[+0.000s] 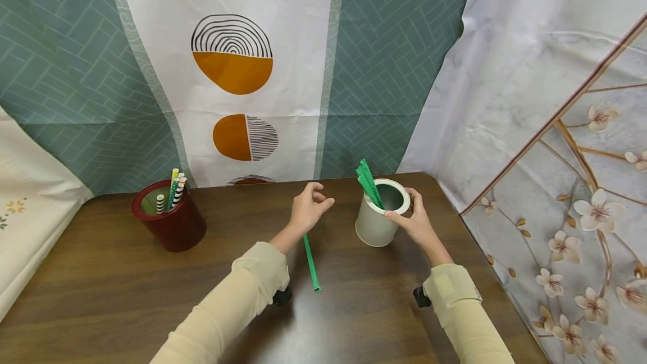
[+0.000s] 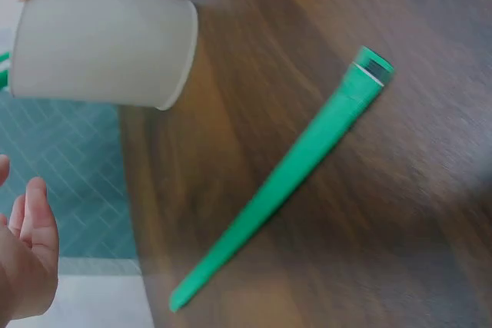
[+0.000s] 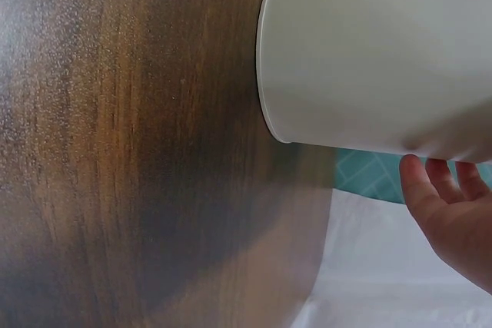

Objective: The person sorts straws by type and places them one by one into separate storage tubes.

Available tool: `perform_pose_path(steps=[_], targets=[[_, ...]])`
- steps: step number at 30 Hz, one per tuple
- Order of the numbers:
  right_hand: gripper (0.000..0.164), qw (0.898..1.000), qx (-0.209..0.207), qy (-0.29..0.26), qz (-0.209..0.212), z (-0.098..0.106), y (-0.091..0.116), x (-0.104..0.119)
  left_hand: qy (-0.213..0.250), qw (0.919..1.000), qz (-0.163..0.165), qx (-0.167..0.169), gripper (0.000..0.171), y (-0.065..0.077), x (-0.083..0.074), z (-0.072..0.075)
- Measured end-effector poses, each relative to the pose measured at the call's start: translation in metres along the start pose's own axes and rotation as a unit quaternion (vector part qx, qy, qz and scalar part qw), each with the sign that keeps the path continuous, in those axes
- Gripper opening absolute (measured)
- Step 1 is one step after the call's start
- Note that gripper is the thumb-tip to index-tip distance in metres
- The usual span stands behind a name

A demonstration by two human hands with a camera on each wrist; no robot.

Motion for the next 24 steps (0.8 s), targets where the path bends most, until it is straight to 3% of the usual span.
perform_pose_path(steps=[12,24], targets=[[0.072,1.0,0.002,-0.003,-0.005,-0.001,0.001,0.002,-0.019,0.9991,0.038,-0.001,0.042,0.01,0.044,0.001],[0.072,1.0,-0.004,-0.001,-0.002,0.001,-0.001,-0.003,-0.014,0.9989,0.045,-0.003,0.042,0.022,0.072,-0.004]])
Point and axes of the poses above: each hand's wrist, its own y-axis away from the middle knuckle, its own z-axis out of the back of the hand, x = y × z, the point moved 7 cm from there along -y, towards the middle knuckle, and after that the axes turned 3 degrees about -x, right-handed, at the moved point
